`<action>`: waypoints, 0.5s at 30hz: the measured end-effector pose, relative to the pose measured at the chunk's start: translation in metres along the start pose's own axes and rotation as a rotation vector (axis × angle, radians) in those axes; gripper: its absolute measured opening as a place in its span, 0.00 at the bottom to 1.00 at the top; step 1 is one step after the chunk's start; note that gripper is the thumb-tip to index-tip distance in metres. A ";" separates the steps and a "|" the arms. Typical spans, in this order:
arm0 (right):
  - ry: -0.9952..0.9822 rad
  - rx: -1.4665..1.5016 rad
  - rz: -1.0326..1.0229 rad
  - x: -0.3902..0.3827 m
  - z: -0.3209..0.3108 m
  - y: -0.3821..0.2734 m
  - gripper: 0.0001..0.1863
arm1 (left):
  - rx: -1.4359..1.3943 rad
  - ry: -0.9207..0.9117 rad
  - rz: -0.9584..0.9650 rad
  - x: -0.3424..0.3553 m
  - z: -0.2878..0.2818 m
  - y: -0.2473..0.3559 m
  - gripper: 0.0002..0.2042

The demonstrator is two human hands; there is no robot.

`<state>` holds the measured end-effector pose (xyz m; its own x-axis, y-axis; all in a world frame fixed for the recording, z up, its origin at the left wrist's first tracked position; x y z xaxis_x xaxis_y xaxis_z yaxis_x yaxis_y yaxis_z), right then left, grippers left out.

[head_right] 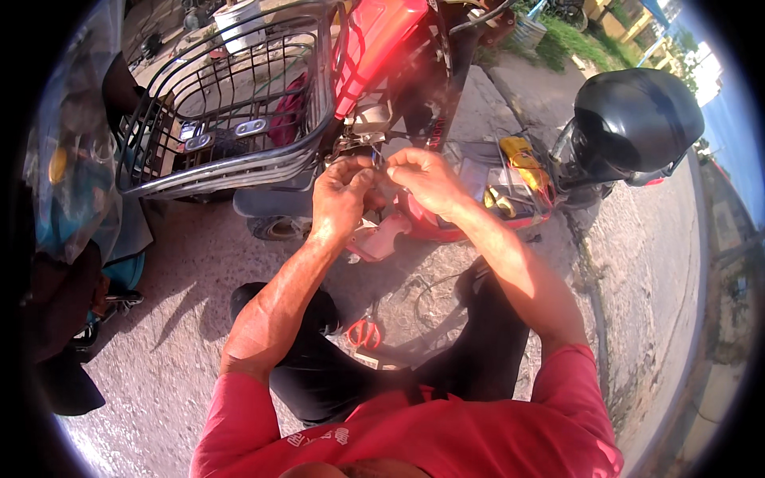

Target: The person repairs electrical wiring on a vehicle by wrapping black electrical tape around a connection and then using a lighter to heat-shrink or seal the area.

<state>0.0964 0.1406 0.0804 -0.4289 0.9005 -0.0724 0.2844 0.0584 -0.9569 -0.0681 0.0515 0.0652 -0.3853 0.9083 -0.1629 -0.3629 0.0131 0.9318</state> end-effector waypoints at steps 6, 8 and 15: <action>-0.033 -0.115 0.040 0.014 -0.004 -0.005 0.09 | 0.067 -0.007 0.012 0.004 -0.005 -0.003 0.12; -0.038 -0.166 0.064 0.017 -0.006 -0.009 0.10 | 0.073 -0.002 0.012 0.004 -0.007 -0.003 0.12; -0.014 -0.259 0.138 0.019 -0.007 -0.020 0.13 | 0.112 -0.014 0.043 0.001 -0.010 -0.004 0.13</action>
<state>0.0893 0.1594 0.0999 -0.3824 0.9014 -0.2030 0.5496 0.0453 -0.8342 -0.0756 0.0483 0.0575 -0.3859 0.9149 -0.1183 -0.2488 0.0203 0.9683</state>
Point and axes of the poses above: each hand's wrist, its own x-axis towards the middle knuckle, its own z-axis out of the palm, y = z × x, the point moved 1 cm from there along x, towards the middle knuckle, and after that the axes turned 8 degrees about y, right-handed, at the moved point
